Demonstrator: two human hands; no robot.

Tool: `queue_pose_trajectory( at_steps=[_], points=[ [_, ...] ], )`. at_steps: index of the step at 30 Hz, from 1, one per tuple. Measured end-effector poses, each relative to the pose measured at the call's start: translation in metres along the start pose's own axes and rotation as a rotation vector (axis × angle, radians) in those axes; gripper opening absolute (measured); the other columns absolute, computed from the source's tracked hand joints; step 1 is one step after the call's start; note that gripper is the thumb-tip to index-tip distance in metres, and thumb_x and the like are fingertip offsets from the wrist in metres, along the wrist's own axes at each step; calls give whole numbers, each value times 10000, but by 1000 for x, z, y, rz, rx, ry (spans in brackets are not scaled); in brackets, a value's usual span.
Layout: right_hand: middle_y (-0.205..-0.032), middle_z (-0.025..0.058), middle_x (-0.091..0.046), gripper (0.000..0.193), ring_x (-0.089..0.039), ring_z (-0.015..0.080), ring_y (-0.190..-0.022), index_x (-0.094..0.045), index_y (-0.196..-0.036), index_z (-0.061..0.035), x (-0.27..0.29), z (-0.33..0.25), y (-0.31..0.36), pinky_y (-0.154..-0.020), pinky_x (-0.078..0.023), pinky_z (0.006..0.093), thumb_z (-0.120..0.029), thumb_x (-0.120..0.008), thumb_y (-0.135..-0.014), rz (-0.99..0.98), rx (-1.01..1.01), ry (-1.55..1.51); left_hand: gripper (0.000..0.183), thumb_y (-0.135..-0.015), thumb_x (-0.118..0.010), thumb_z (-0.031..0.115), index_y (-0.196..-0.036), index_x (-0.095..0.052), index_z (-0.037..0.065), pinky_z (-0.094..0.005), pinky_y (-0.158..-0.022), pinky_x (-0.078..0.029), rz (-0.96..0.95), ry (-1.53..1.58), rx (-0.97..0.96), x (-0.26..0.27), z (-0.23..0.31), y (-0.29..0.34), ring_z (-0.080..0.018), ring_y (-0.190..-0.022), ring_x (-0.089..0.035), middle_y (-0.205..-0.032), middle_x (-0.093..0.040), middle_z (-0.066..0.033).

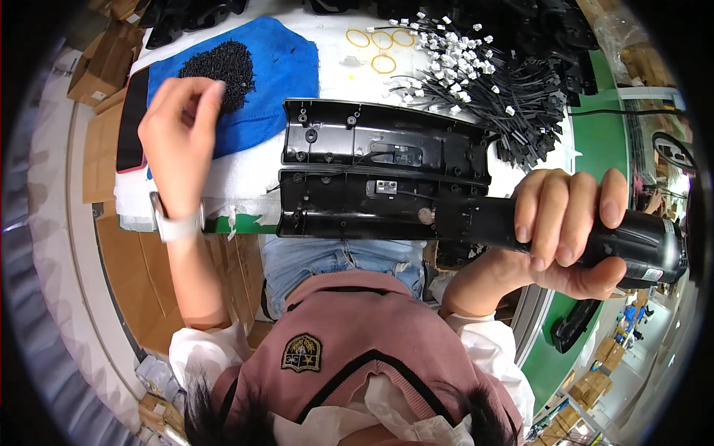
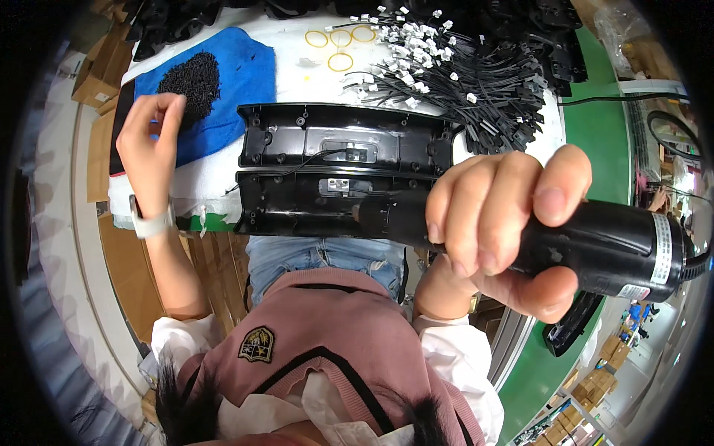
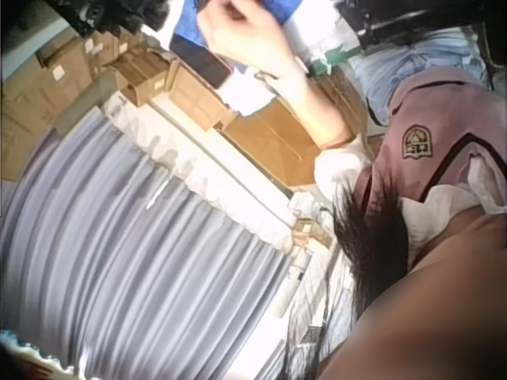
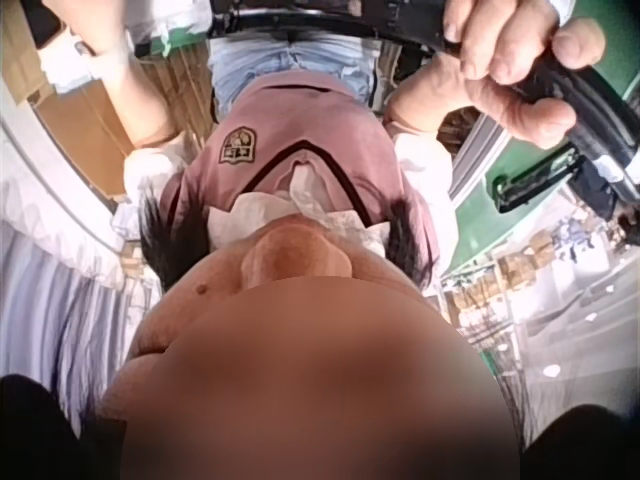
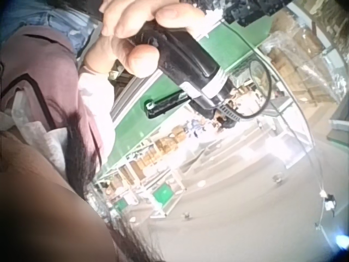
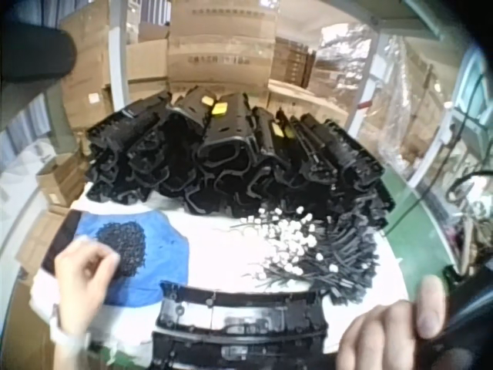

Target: Assemble small components and screws into black plastic housings using an electric screwdriver.

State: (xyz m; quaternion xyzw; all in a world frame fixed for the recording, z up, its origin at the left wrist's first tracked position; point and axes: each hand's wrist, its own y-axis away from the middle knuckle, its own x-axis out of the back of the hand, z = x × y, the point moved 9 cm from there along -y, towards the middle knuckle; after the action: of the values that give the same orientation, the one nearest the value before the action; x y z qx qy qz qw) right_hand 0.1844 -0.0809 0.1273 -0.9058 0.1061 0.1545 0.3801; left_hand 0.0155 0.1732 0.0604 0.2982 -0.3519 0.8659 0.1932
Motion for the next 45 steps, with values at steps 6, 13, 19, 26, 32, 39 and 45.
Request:
queue_pose_trajectory(
  at_steps=[6, 13, 19, 26, 32, 39, 45],
  points=[
    [-666, 14, -563, 334, -542, 103, -448, -467, -1033, -72, 2, -15, 7, -489, -459, 279, -264, -672, -853, 230, 228, -228, 97, -706, -694, -25, -800, -680, -6, -303, -626, -495, -611, 763, -63, -42, 99, 61, -222, -695, -633, -786, -649, -95],
    [-664, 15, -565, 330, -539, 102, -439, -462, -1030, -74, 1, -14, 13, -480, -464, 267, -259, -671, -853, 223, 224, -220, 161, -642, -727, -32, -798, -699, -2, -273, -593, -464, -702, 872, -41, -60, 110, 77, -192, -673, -610, -755, -643, -79],
    [-666, 12, -570, 331, -542, 105, -440, -458, -1013, -87, -3, -13, 14, -471, -466, 265, -271, -678, -849, 218, 188, -156, 155, -633, -735, -45, -775, -693, 0, -257, -577, -468, -676, 863, 16, -64, 105, 81, -172, -649, -610, -746, -643, -82],
    [-670, 27, -589, 332, -541, 108, -433, -450, -1011, -75, -15, -15, 10, -460, -468, 266, -247, -686, -853, 138, 225, -144, 98, -675, -727, -10, -758, -681, 15, -267, -558, -476, -655, 896, -4, -65, 106, 83, -187, -620, -622, -736, -642, -74],
    [-676, 16, -566, 323, -543, 105, -463, -439, -1033, -77, -8, -1, 8, -472, -458, 265, -265, -651, -878, 168, 164, -212, 258, -644, -775, 137, -849, -664, 26, -310, -620, -473, -590, 790, -83, -55, 105, 83, -238, -715, -604, -824, -620, -84],
    [-648, -44, -502, 379, -472, 69, -446, -448, -1048, -101, -16, 33, -2, -461, -388, 239, -342, -648, -834, 64, -56, 259, 393, -578, -756, 269, -844, -600, 25, -334, -689, -430, -513, 160, -505, -63, 110, 110, -237, -951, -527, -932, -553, -74],
    [-619, -38, -489, 422, -450, 84, -406, -434, -1046, -99, -18, 45, -2, -429, -393, 259, -350, -672, -805, 64, -134, 365, 336, -551, -749, 217, -770, -578, 26, -320, -683, -437, -530, 150, -524, -65, 112, 113, -228, -942, -521, -870, -531, -66]
  ],
)
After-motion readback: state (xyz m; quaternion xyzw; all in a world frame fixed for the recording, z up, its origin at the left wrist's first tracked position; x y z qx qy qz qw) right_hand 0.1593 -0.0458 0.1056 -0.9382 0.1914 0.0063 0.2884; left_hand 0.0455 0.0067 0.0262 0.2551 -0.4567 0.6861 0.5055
